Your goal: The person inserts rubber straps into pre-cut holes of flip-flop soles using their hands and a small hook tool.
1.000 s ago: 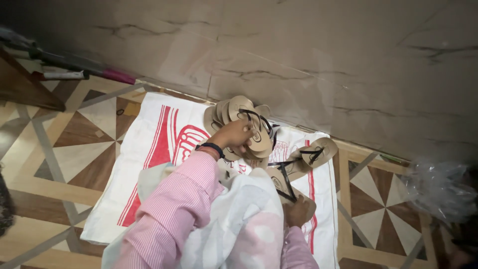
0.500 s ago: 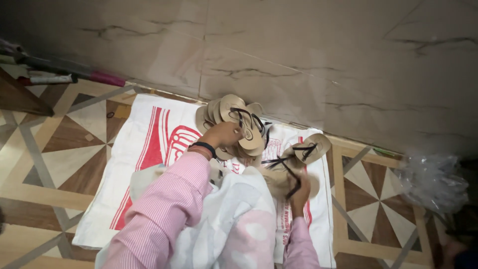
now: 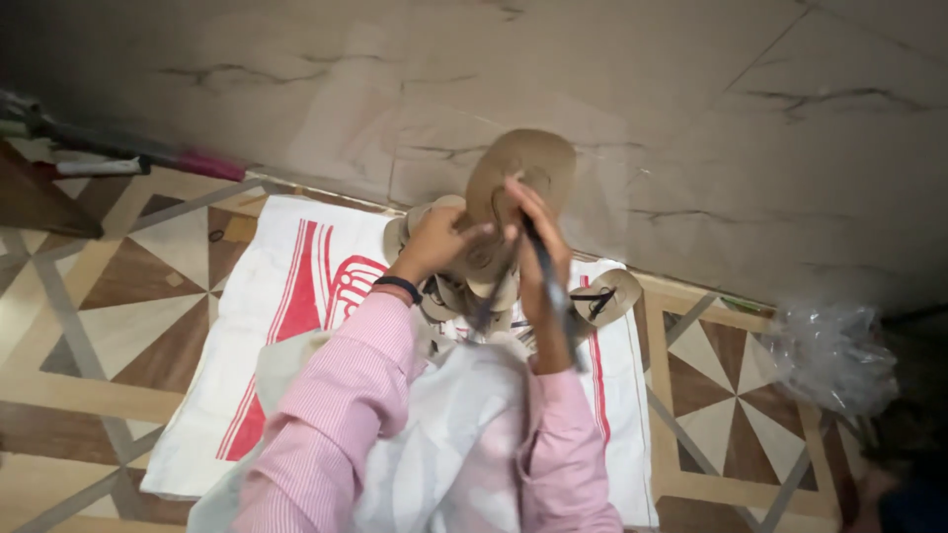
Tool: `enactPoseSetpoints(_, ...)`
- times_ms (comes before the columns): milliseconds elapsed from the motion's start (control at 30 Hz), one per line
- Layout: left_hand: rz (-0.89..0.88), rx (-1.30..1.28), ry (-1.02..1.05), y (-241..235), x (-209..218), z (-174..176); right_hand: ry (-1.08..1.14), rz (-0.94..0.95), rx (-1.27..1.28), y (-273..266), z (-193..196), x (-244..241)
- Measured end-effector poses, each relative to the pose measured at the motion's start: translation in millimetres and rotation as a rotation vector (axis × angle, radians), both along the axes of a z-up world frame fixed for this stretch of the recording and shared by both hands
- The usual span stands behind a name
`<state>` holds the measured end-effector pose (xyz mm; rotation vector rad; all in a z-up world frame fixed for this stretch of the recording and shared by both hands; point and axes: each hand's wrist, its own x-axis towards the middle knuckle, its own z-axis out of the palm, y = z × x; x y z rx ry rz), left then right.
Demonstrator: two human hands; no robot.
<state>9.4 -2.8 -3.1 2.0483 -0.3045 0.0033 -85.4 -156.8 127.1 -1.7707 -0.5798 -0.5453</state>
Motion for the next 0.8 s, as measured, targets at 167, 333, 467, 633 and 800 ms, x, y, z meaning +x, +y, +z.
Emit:
enactPoseSetpoints(167,-0.240,-0.908,0.281,7.0,1.1,10.2,-0.095,-0.086,-0.218,26.1,-8.6,9.5)
enactPoseSetpoints(333,-0.285,-0.796,0.354,15.1,12.3,-37.5,0.047,-0.034,-0.250,6.8,-49.9,29.3)
enactPoseSetpoints(467,-0.267,-0.585,0.199,4.6,6.0,-25.2,0.113,-0.151,-0.154,1.7,-56.4,21.6)
enactPoseSetpoints(633,-0.017,-0.648,0.118,-2.7,9.8,-5.8,0.260,-0.491,-0.250,14.3,-41.6,4.2)
enactPoseSetpoints(800,0.000,-0.727,0.191,4.0,-11.6,21.6,0.241,-0.520,-0.312,2.3,-58.4,8.0)
